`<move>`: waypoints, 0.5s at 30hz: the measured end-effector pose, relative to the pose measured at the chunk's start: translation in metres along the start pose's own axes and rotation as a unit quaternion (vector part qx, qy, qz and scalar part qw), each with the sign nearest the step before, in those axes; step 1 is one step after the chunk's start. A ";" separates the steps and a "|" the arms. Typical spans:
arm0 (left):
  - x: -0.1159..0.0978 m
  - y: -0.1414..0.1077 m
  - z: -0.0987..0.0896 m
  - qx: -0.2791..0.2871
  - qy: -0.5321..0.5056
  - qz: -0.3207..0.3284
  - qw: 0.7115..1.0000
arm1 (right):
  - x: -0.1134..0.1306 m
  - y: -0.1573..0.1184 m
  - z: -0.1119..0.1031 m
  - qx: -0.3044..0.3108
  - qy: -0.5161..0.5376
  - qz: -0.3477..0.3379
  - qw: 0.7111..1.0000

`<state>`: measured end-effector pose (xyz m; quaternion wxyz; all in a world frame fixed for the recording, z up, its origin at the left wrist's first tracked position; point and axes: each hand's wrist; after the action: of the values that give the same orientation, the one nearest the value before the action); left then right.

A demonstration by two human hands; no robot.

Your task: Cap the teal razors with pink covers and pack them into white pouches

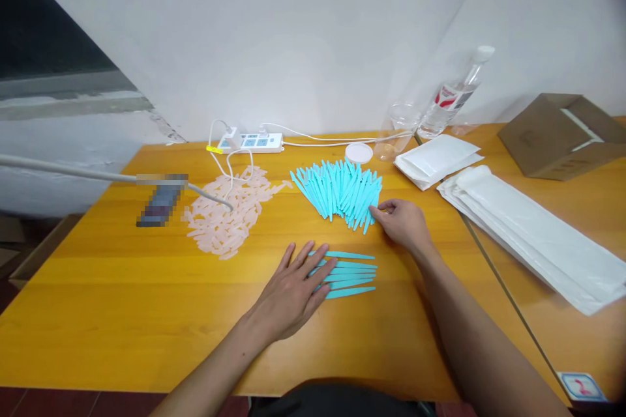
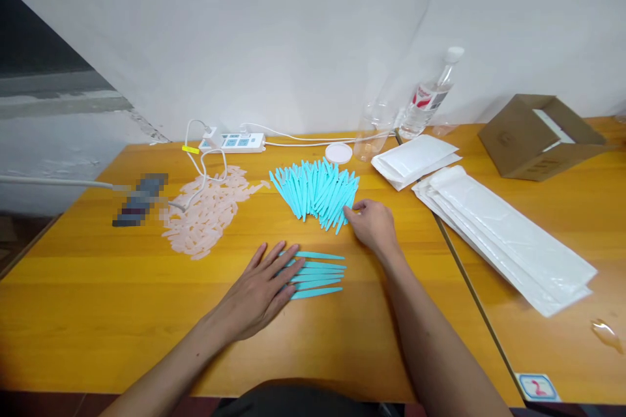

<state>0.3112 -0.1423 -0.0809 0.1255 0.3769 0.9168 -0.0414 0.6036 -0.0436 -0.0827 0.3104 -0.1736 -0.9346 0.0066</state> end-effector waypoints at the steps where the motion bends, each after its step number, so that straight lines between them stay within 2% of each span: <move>1: 0.002 0.001 -0.003 -0.004 -0.008 -0.010 1.000 | 0.002 0.003 0.000 0.005 0.002 0.005 1.000; 7: 0.025 0.003 -0.026 -0.079 -0.066 -0.115 0.988 | 0.001 0.015 -0.002 0.039 0.043 0.036 0.998; 11: 0.053 0.002 -0.037 -0.144 -0.077 -0.183 0.970 | -0.009 0.011 -0.011 0.036 0.084 0.052 0.994; 13: 0.073 -0.001 -0.040 -0.181 -0.067 -0.200 0.961 | -0.012 0.007 -0.019 0.012 0.147 0.054 0.988; 15: 0.093 -0.003 -0.042 -0.205 -0.043 -0.222 0.952 | -0.012 0.002 -0.025 0.001 0.245 0.057 0.968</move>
<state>0.2372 -0.0738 -0.0643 0.2269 0.1283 0.9597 0.1049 0.6282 -0.0484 -0.0696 0.5289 -0.2224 -0.8189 -0.0180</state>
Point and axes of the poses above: each hand's wrist, its own y-axis towards the middle knuckle, its own z-axis out of the palm, x = y × z, and after that the axes turned 3 degrees about y, right-handed
